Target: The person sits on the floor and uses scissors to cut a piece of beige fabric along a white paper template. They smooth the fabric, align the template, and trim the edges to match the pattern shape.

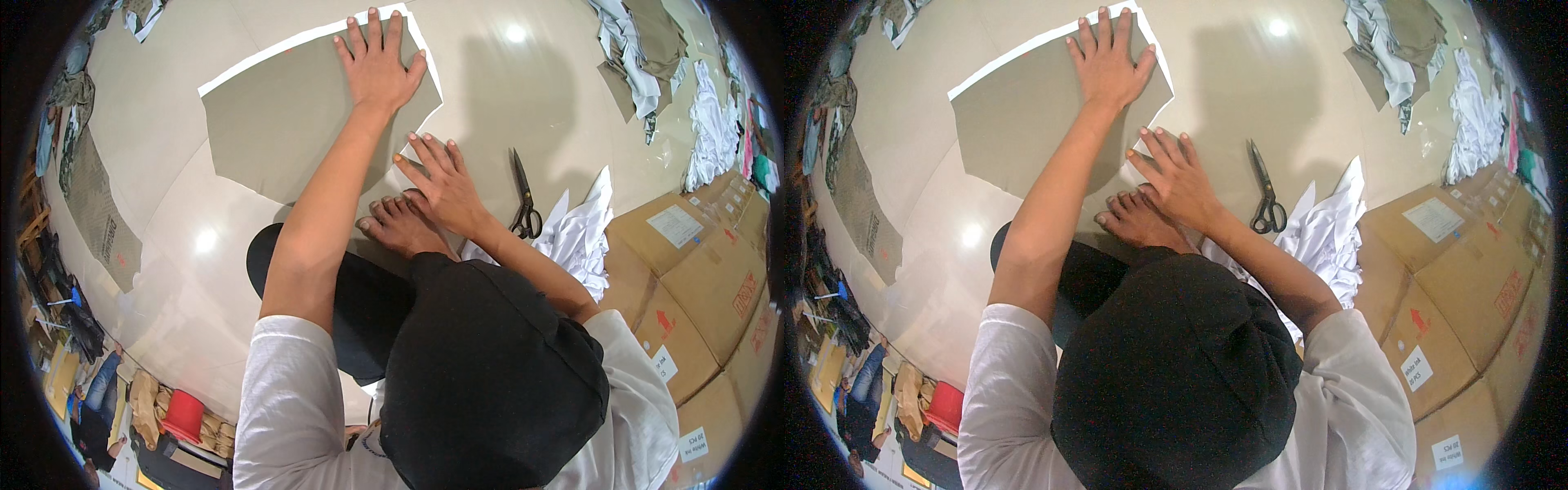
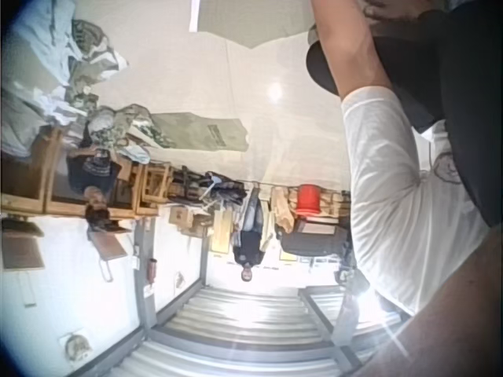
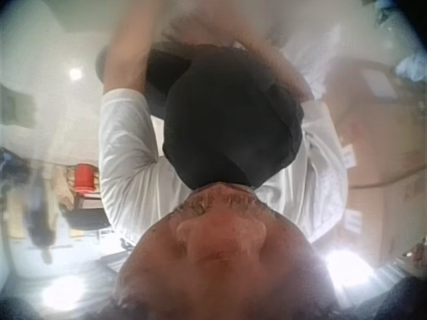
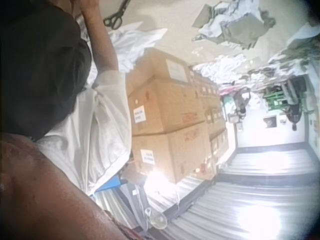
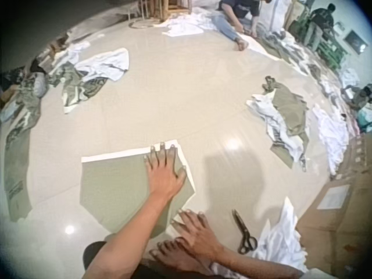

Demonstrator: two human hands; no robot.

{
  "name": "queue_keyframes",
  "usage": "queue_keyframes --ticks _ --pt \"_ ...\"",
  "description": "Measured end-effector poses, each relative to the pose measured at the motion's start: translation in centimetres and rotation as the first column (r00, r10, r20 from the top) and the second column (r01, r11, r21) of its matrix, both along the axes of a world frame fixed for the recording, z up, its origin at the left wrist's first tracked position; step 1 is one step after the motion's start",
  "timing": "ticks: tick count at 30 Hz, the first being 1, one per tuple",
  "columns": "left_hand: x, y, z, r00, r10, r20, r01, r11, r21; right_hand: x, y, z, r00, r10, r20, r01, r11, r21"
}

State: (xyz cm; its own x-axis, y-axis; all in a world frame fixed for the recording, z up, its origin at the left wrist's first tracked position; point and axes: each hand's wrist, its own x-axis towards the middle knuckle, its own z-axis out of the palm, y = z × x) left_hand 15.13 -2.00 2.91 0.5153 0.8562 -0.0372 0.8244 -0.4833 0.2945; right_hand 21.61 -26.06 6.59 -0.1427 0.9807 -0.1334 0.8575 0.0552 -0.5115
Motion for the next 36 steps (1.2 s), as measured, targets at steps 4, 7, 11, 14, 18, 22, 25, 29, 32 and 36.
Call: queue_keyframes --ticks 4,7,11,14,18,22,25,29,32,36 --pt "0.2 0.2 0.4 1.0 0.006 -0.014 -0.007 1.0 -0.025 -0.1 0.2 0.2 1.0 -0.019 -0.013 0.019 1.0 -0.005" --pt "0.2 0.2 0.5 1.0 0.003 -0.028 -0.004 0.999 -0.034 -0.2 0.5 0.4 0.999 -0.026 -0.023 0.026 1.0 0.0" --pt "0.3 0.2 0.7 0.999 -0.024 -0.042 0.023 0.999 -0.037 -0.3 0.6 0.6 0.999 0.034 0.03 -0.035 0.999 0.026" --pt "0.4 0.3 1.2 0.998 -0.028 -0.057 0.024 0.997 -0.068 -0.4 0.6 0.2 0.996 0.058 0.065 -0.061 0.997 0.05" --pt "0.6 0.6 1.2 0.999 -0.024 -0.041 0.021 0.997 -0.068 -0.4 0.4 0.1 0.998 0.039 0.047 -0.042 0.997 0.068" --pt "-0.1 0.6 0.0 0.999 -0.032 0.025 0.031 0.999 0.023 0.0 0.7 0.3 0.998 -0.052 -0.019 0.052 0.998 0.028" --pt "-0.9 -0.2 -1.4 0.99 -0.092 0.11 0.077 0.988 0.133 1.6 1.2 0.1 0.989 -0.137 -0.05 0.141 0.987 0.077" --pt "-2.5 -1.5 -2.5 0.983 -0.151 0.101 0.133 0.978 0.163 3.4 2.9 -0.1 0.987 -0.164 -0.002 0.163 0.98 0.117" --pt "-2.8 -1.5 -2.5 0.983 -0.157 0.092 0.14 0.975 0.171 4.0 3.6 0.0 0.989 -0.15 0.013 0.148 0.984 0.102" --pt "-2.8 -1.3 -2.7 0.983 -0.158 0.097 0.138 0.973 0.185 4.4 3.9 -0.1 0.993 -0.112 0.024 0.108 0.987 0.122"
